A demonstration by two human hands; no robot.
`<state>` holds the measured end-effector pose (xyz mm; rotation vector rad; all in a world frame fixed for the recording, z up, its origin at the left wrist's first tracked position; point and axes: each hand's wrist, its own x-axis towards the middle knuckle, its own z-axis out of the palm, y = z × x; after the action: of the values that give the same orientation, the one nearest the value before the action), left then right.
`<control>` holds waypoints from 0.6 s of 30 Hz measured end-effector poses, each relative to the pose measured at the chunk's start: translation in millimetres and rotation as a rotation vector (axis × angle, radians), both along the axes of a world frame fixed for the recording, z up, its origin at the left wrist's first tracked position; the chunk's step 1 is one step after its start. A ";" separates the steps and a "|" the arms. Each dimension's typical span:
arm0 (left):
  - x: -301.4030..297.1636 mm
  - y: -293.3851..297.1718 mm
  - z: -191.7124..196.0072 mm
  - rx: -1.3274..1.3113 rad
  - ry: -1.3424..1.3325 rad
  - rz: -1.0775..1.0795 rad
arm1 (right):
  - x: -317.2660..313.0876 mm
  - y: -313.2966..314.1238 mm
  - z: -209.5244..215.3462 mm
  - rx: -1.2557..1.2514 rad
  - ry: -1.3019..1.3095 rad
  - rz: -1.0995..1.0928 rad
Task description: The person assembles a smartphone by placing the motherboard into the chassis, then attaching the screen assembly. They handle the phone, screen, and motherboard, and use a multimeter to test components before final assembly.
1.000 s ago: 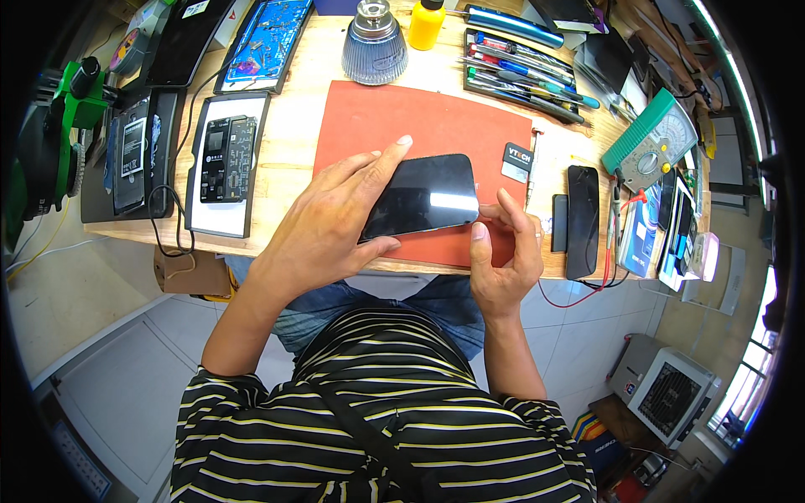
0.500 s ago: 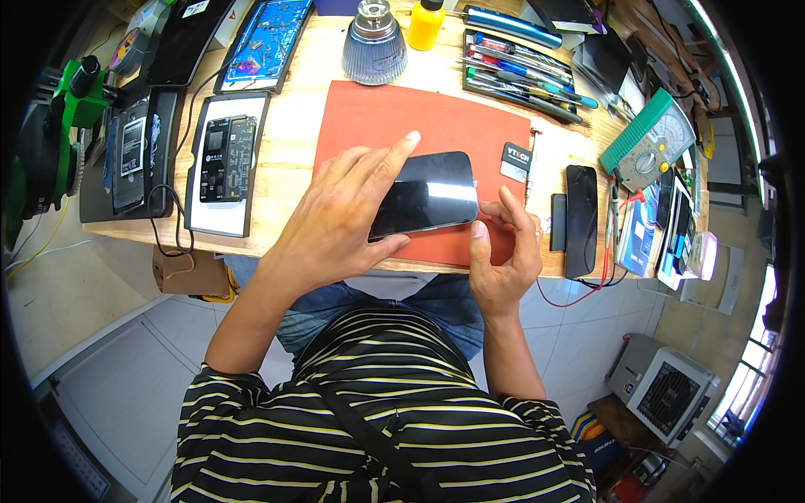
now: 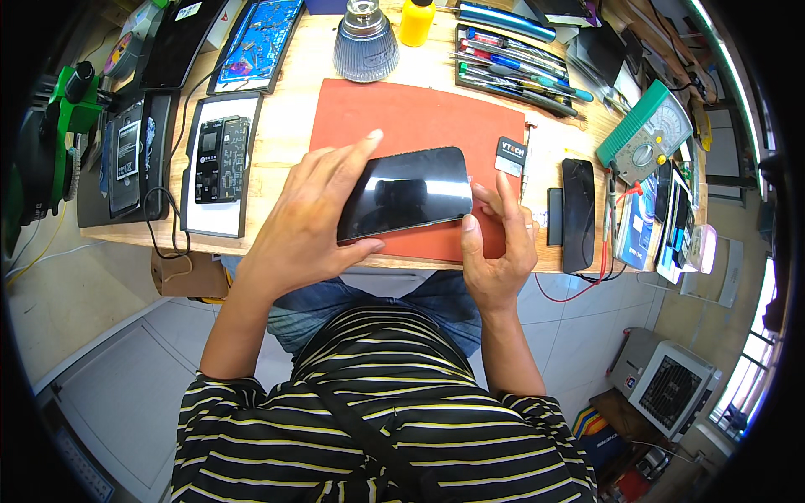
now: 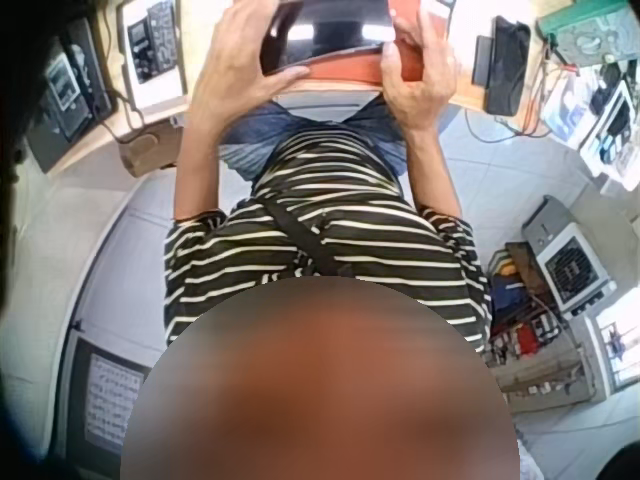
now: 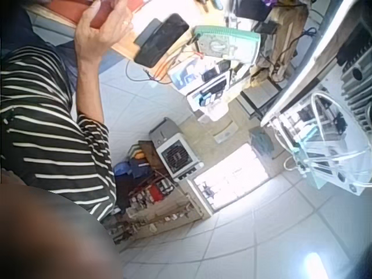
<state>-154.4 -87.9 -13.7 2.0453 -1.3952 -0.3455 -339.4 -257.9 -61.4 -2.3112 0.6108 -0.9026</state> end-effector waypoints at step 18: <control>9.1 22.7 -9.7 -0.033 0.098 0.061 | 1.8 -1.3 2.4 -0.014 0.083 0.045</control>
<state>-145.3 -65.1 -23.4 2.0119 -1.2686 -0.3884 -337.7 -259.2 -59.0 -2.3751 0.5870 -0.7957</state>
